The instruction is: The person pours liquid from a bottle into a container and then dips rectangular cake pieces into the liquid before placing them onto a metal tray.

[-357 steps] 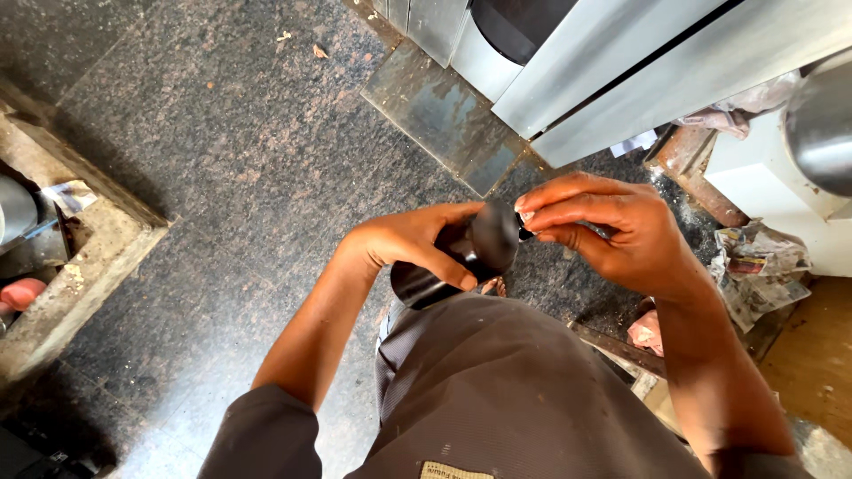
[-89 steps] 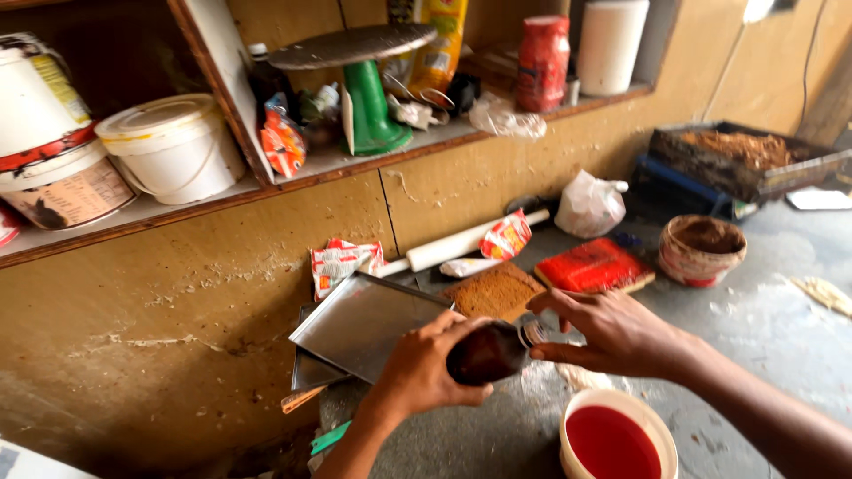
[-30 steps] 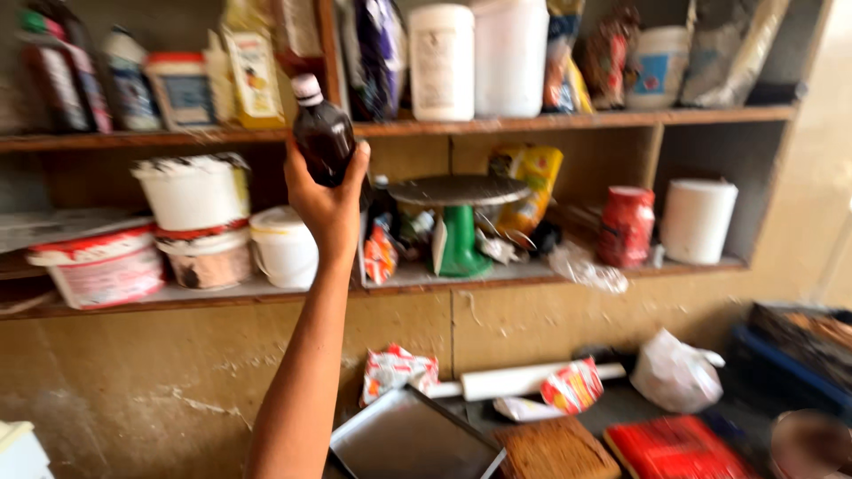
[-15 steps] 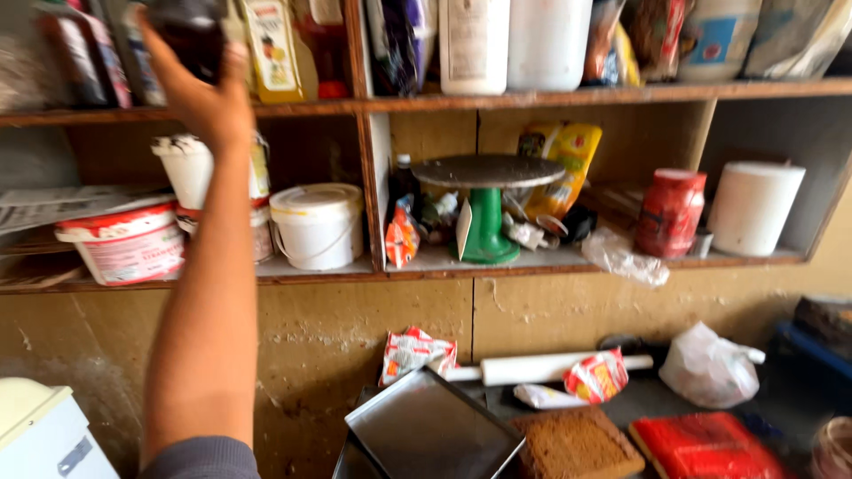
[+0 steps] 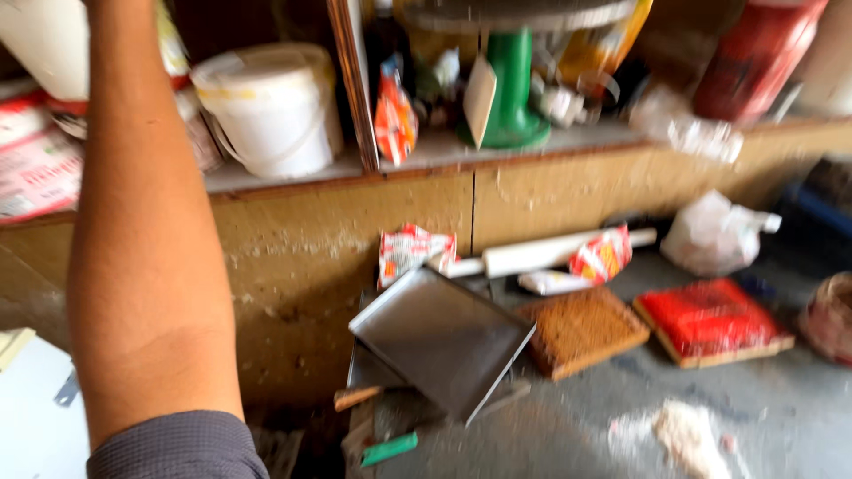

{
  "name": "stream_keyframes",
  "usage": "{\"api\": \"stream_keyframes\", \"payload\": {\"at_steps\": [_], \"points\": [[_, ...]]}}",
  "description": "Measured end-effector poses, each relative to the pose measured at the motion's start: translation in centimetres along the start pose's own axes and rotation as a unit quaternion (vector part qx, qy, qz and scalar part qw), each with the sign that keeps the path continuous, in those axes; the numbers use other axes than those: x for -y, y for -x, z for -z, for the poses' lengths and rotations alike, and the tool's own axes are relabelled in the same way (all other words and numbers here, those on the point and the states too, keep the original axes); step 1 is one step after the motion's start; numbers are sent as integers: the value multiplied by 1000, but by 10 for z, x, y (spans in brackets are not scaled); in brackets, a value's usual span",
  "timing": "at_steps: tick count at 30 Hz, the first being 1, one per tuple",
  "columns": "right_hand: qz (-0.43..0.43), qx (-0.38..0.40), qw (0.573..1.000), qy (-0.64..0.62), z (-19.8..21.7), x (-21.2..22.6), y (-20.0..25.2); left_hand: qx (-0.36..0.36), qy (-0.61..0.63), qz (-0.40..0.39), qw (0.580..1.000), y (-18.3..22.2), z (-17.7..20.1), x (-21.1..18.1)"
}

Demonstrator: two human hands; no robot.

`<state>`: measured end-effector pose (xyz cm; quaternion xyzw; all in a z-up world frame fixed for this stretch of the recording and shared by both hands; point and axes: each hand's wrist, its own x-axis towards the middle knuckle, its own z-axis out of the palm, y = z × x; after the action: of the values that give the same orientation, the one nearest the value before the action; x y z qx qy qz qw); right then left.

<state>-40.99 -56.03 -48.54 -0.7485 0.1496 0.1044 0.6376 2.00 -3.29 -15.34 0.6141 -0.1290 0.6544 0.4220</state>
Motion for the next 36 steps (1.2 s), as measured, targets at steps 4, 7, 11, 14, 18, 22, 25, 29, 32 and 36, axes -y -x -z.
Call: {"api": "stream_keyframes", "payload": {"at_steps": [4,7,11,14,18,22,25,29,32,36], "points": [[-25,-18,999,-27,-17,-34,32,60,47,57,995,47,14,-6],[-44,-26,998,-43,-25,-41,55,108,82,144,980,130,62,-40],[10,-11,999,-40,-23,-28,71,183,106,334,918,275,118,-82],[38,-14,999,20,-16,-21,76,235,92,500,828,373,156,-110],[94,17,995,-7,2,-12,81,259,40,711,653,495,176,-126],[96,-24,995,28,41,-6,92,229,-6,807,545,569,161,-133],[146,-109,983,21,68,-8,104,227,17,806,547,576,121,-139],[114,-197,972,66,97,-30,109,176,21,741,647,533,90,-153],[67,-181,968,161,104,-62,95,148,8,679,719,498,121,-175],[129,-16,928,350,97,-104,57,187,-5,637,748,468,227,-227]]}}
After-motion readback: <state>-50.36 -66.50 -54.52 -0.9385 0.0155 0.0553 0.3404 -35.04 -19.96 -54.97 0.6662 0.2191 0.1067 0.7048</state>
